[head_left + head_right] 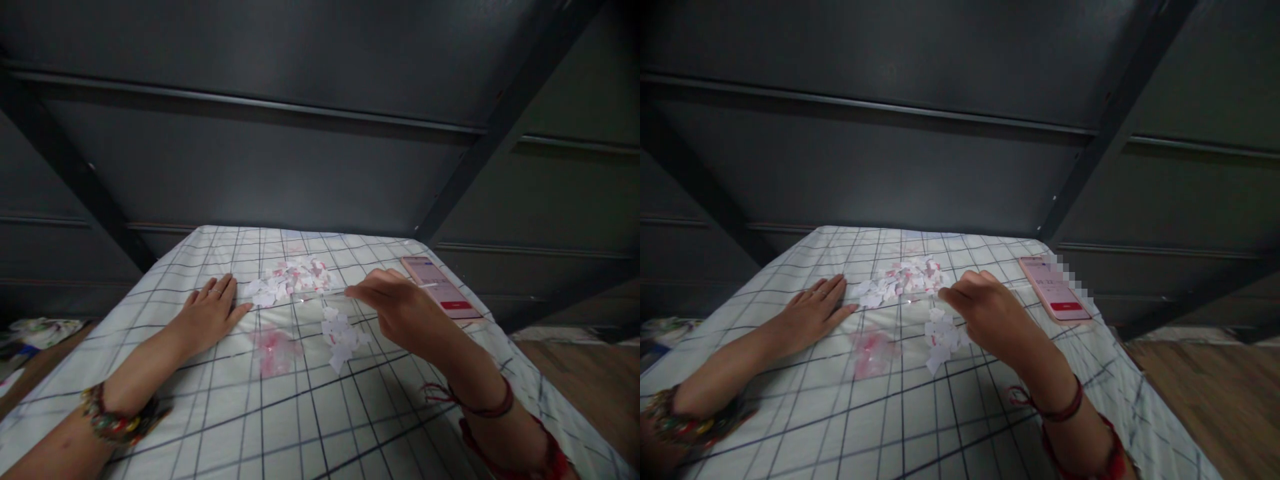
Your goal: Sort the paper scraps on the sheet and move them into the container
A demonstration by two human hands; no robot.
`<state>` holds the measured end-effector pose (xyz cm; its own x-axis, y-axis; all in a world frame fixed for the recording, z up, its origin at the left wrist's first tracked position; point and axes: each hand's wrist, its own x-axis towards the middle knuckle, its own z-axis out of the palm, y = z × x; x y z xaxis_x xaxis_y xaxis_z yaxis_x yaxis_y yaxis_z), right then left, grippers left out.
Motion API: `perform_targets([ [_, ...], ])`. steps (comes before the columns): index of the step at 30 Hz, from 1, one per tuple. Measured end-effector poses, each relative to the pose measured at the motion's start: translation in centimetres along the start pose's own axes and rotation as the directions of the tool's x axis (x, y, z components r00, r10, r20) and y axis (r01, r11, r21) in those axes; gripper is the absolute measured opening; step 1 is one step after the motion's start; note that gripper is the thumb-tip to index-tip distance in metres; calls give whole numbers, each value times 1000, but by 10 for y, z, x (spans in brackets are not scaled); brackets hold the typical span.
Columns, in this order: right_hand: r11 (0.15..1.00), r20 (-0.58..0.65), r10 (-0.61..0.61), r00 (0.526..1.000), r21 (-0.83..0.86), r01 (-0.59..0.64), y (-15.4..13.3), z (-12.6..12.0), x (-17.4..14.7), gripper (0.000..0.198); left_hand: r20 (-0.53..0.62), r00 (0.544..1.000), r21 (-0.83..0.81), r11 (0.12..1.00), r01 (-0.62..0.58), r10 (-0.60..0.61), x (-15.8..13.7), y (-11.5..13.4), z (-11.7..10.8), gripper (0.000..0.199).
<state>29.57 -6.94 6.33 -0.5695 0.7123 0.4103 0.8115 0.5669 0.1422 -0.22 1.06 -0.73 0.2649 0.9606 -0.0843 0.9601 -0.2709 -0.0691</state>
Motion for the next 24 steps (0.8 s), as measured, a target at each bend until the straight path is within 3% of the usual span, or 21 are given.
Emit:
perform_targets([
  [3,997,-87,-67,994,20,69,-5,0,1,48,1,1000,-18,1000,-2,2,0,0,-1,74],
  [6,999,-133,-42,990,11,44,-5,-2,0,47,5,1000,-26,1000,-4,4,-1,0,-2,76],
  [10,998,-67,35,997,-53,-39,-2,-5,-1,47,8,1000,-14,1000,-2,2,0,0,-1,75],
  [13,998,-38,-2,999,-60,0,-4,-6,-1,46,-3,1000,-17,1000,-21,21,1,-2,1,74],
  [16,998,-78,-63,995,-24,62,-5,-5,0,47,-10,999,1,999,-33,33,1,-3,2,73],
  [21,999,-133,-25,991,-46,19,-4,-1,0,48,3,1000,21,1000,-19,19,1,-1,1,73],
  [24,996,-128,-71,989,-69,63,-8,1,2,46,9,1000,16,1000,-11,11,0,0,0,74],
])
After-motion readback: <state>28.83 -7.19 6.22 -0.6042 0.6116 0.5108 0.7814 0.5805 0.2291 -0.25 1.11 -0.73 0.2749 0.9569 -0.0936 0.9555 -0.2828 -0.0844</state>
